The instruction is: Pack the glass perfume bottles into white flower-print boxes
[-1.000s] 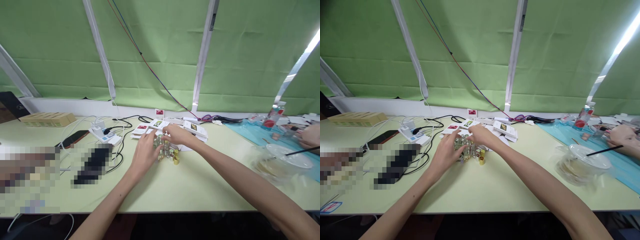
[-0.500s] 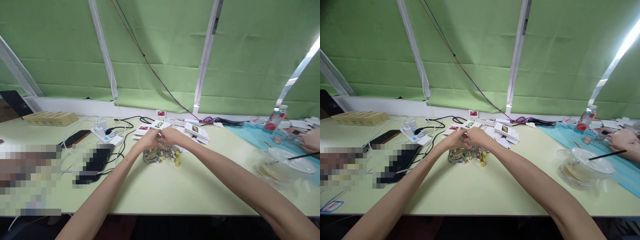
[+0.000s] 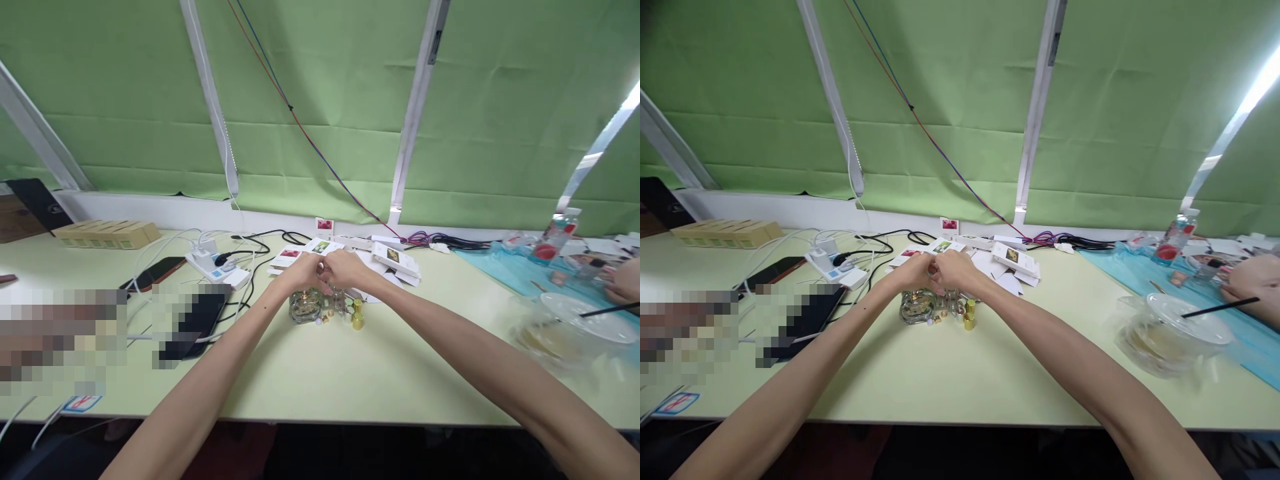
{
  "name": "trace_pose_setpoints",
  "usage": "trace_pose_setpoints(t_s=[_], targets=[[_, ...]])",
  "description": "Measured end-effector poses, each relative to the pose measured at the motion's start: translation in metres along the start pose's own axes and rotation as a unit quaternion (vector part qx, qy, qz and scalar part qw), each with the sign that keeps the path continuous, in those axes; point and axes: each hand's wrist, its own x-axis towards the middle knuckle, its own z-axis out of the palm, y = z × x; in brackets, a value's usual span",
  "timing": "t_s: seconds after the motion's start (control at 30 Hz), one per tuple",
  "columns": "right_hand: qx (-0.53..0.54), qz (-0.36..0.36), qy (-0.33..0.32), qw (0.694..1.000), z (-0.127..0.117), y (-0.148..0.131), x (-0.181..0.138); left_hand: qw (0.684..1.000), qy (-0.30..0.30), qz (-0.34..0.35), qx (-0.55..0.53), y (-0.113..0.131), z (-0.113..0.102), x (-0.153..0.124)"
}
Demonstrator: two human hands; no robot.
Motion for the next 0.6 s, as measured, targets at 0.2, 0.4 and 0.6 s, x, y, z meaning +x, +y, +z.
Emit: trace_pose_setpoints(t_s=[0.2,0.4,0.6], targets=[[-0.001,-0.005,0.001,1.000,-0.0011,-0.0006,-0.0019,1.000,0.005,-0.002,0.000,0.0014,0.0010,-0.0012],[0.004,-0.004,0.005,1.000,-0.0061,-0.0041,-0.0061,1.000,0.011,0.018,0.010,-0.0012,0.0021,-0.0011],[0.017,0.010,0.012,1.000,-0.0080,-0.0031,-0.0082,1.000,0.014,0.006,0.011,-0.0039,0.0027,-0.0008]])
